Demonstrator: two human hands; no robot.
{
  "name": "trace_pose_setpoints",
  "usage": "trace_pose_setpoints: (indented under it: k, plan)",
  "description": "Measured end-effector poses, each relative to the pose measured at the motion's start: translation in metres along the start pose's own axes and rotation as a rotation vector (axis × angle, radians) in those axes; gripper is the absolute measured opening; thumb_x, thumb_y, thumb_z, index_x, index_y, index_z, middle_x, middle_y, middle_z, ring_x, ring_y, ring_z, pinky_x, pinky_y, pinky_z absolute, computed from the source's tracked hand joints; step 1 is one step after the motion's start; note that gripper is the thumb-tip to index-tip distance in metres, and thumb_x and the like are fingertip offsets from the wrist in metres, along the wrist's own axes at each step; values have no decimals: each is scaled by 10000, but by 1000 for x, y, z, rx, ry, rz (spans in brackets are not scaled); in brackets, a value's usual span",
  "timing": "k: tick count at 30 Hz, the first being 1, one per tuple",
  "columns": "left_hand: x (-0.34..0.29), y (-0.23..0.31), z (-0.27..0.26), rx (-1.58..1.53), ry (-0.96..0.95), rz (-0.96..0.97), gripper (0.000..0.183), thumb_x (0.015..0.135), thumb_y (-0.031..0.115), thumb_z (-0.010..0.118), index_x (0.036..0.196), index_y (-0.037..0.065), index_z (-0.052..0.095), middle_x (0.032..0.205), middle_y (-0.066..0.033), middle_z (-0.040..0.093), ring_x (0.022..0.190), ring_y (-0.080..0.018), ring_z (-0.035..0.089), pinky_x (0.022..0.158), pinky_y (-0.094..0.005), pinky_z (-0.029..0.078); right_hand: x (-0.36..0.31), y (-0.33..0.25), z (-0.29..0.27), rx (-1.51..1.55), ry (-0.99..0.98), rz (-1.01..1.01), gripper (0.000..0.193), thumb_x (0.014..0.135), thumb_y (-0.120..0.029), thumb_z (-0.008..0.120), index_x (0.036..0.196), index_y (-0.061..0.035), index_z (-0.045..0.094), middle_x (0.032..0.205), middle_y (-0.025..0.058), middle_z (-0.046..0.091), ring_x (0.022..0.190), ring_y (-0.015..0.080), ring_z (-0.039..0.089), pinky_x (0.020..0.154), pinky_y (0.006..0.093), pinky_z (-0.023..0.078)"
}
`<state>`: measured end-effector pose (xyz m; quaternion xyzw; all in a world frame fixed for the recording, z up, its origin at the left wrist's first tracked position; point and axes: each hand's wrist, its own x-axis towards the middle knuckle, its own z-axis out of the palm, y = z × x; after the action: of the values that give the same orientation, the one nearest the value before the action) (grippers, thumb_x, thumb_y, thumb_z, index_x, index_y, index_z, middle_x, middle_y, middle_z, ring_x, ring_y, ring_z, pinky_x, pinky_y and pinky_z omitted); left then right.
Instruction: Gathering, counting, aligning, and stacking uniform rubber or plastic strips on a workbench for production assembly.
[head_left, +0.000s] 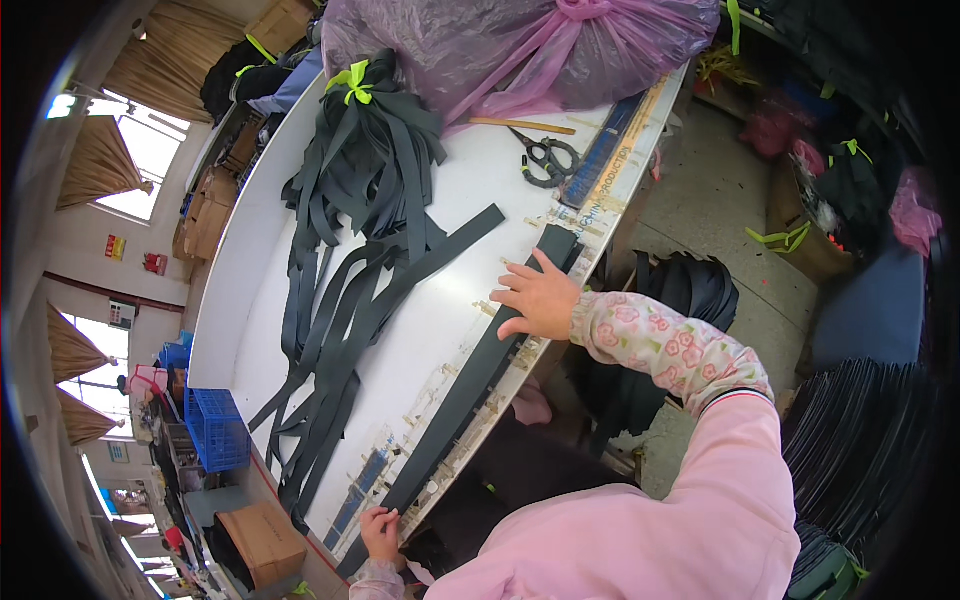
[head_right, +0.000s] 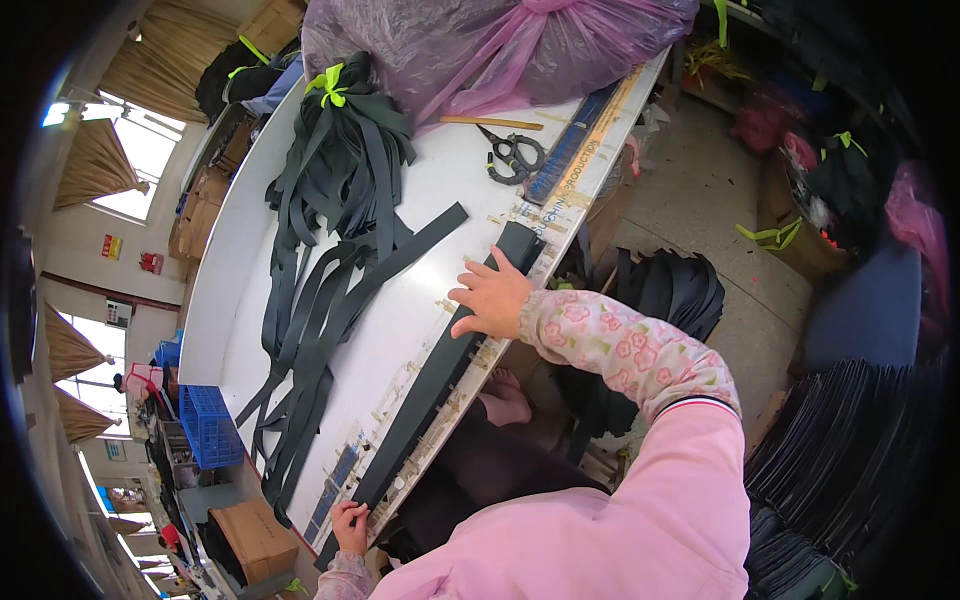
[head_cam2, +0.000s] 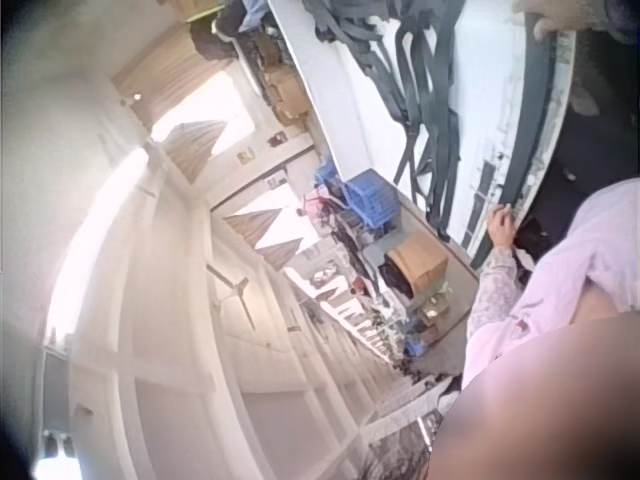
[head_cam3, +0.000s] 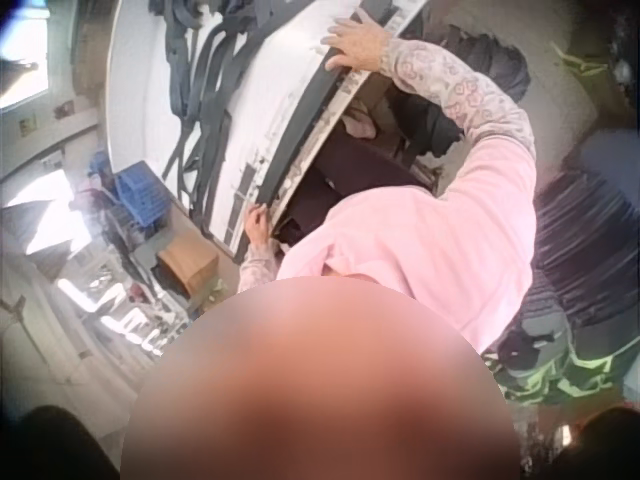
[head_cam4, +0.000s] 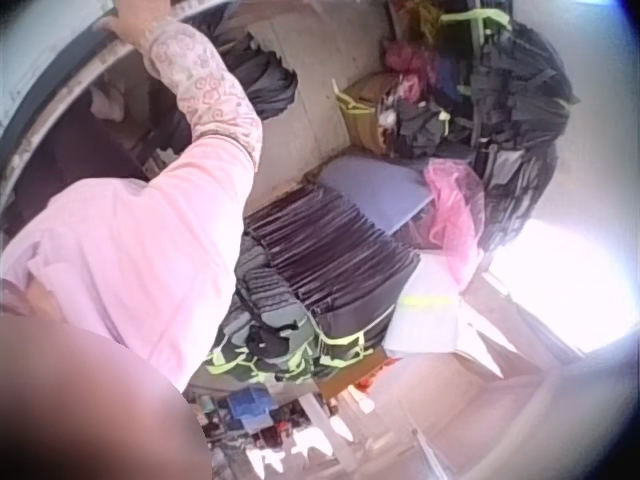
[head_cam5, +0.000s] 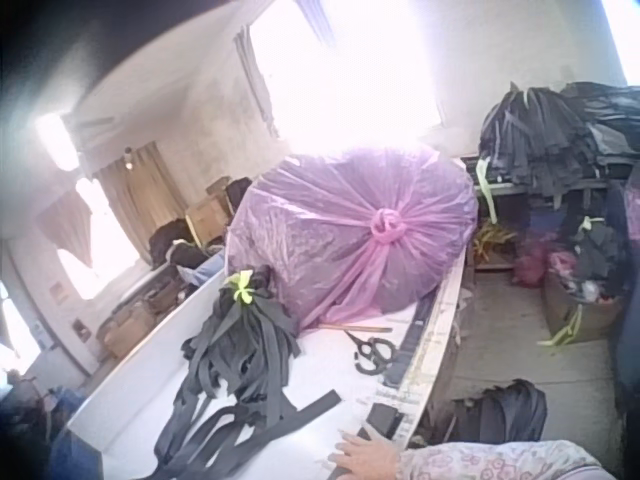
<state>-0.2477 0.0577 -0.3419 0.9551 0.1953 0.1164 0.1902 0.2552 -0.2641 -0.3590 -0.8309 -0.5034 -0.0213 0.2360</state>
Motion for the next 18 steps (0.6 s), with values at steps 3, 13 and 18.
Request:
trace_pose_setpoints:
  k: [3,13,18]
  plan:
    - [4,4,0,7,-25,-12,103,763,28,804,815,43,716,945,-120,649,924,-303,611,812,-390,488,-3,11,22,33,185,69,562,921,-613,551,1137,-117,701,1149,76,667,1307,268,513,1194,552,233]
    - [-17,3,-5,57,-14,6,103,774,55,818,818,49,726,938,-109,654,896,-293,611,761,-378,498,-2,28,34,171,344,118,374,910,-471,657,944,-107,738,910,42,691,1008,232,630,1167,492,301]
    - [9,9,0,19,-21,16,84,795,69,795,864,59,747,951,-93,656,905,-295,601,773,-379,483,0,11,16,104,595,61,234,889,-264,717,1030,-77,700,995,67,699,1018,301,627,1087,487,373]
